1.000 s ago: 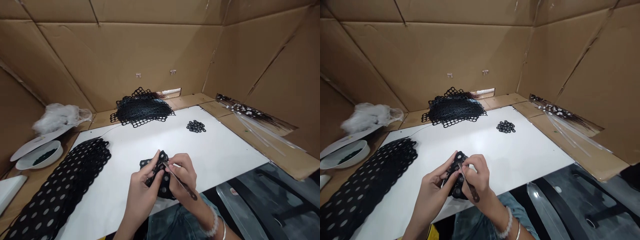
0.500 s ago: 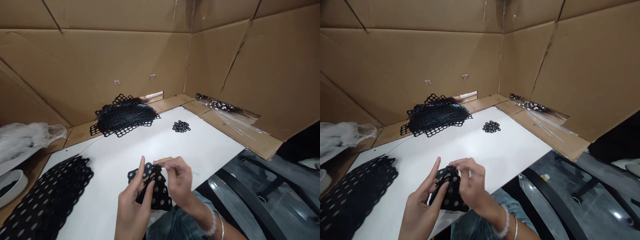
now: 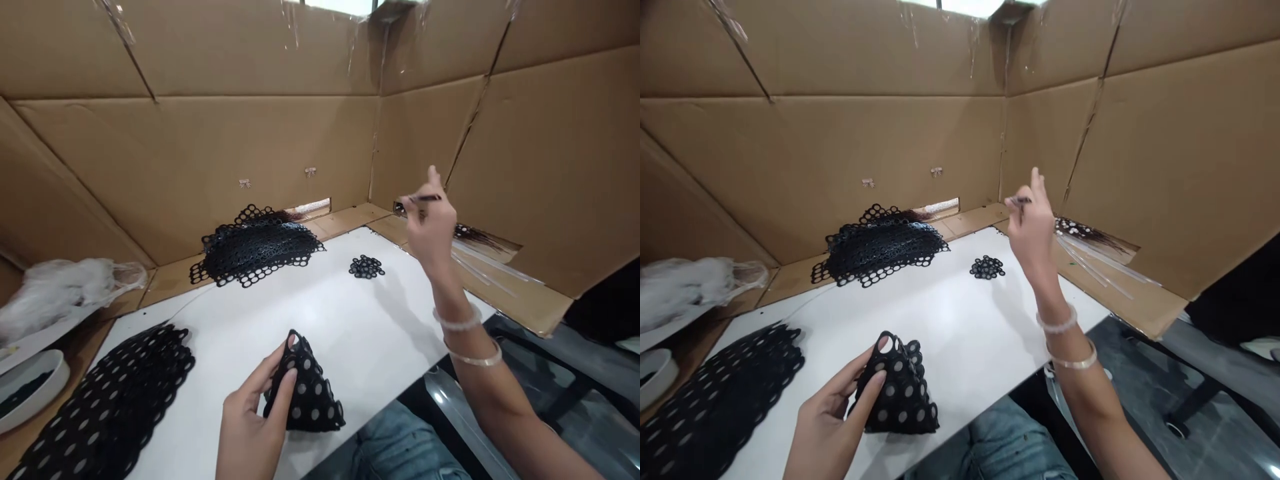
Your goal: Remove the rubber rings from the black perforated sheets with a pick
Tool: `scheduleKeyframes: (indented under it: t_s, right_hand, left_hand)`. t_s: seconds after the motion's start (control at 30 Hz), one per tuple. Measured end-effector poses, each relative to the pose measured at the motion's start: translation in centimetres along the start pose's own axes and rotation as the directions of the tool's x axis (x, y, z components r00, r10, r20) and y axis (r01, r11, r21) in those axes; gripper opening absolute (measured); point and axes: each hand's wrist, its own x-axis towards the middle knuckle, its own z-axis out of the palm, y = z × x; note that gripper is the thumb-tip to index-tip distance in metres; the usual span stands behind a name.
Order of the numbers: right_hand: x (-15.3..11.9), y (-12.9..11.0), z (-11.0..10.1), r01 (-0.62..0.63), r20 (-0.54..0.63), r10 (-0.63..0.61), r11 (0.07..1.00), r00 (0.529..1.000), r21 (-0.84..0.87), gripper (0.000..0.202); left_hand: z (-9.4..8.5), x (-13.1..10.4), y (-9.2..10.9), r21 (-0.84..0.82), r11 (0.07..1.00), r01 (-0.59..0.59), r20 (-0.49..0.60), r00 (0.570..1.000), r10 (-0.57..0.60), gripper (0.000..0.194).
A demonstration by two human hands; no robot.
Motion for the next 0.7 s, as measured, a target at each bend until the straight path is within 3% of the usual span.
scheduleKeyframes:
  t_s: [0.07, 0.13, 0.2, 0.3, 0.47, 0.6, 0.7]
  right_hand:
    - [-1.7, 0.4, 0.5, 0.007, -0.106, -0.009, 1.000, 0.994, -0.016, 0.019]
    - [-5.5, 0.5, 0.6, -0.004, -0.126, 0.004, 1.000, 0.992, 0.003, 0.017]
    - [-9.8, 0.4, 0.7, -0.128, 0.096, 0.122, 0.990, 0.988, 0.059, 0.015]
    - [-13.9, 0.8, 0.9, -0.299, 0.348, 0.263, 0.953, 0.900, 0.053, 0.016]
    - [-13.5, 2.9, 1.1, -0.372, 0.547, 0.365, 0.923, 0.753, -0.104, 0.017]
    - [-13.6, 4.0, 1.0, -0.314, 0.646, 0.416, 0.909, 0.640, -0.274, 0.020]
    - [-14.4, 3.9, 1.1, -0.258, 0.676, 0.447, 0.894, 0.587, -0.367, 0.021]
  left_hand:
    - [0.1, 0.1, 0.0, -0.002, 1.000, 0.018, -0.021, 1.000, -0.018, 0.039]
    - [0.2, 0.2, -0.1, -0.031, 0.998, 0.051, -0.021, 0.998, -0.051, 0.042]
    - [0.1, 0.3, -0.2, -0.071, 0.995, 0.073, -0.001, 0.997, -0.074, 0.045]
    - [0.0, 0.1, 0.0, -0.107, 0.993, 0.059, 0.002, 0.998, -0.059, 0.046]
    - [0.0, 0.1, 0.4, -0.191, 0.979, 0.069, 0.040, 0.997, -0.062, 0.045]
    - [0.0, 0.5, 0.1, -0.229, 0.969, 0.088, 0.096, 0.993, -0.067, 0.044]
    - [-0.2, 0.8, -0.3, -0.211, 0.974, 0.084, 0.133, 0.989, -0.057, 0.043]
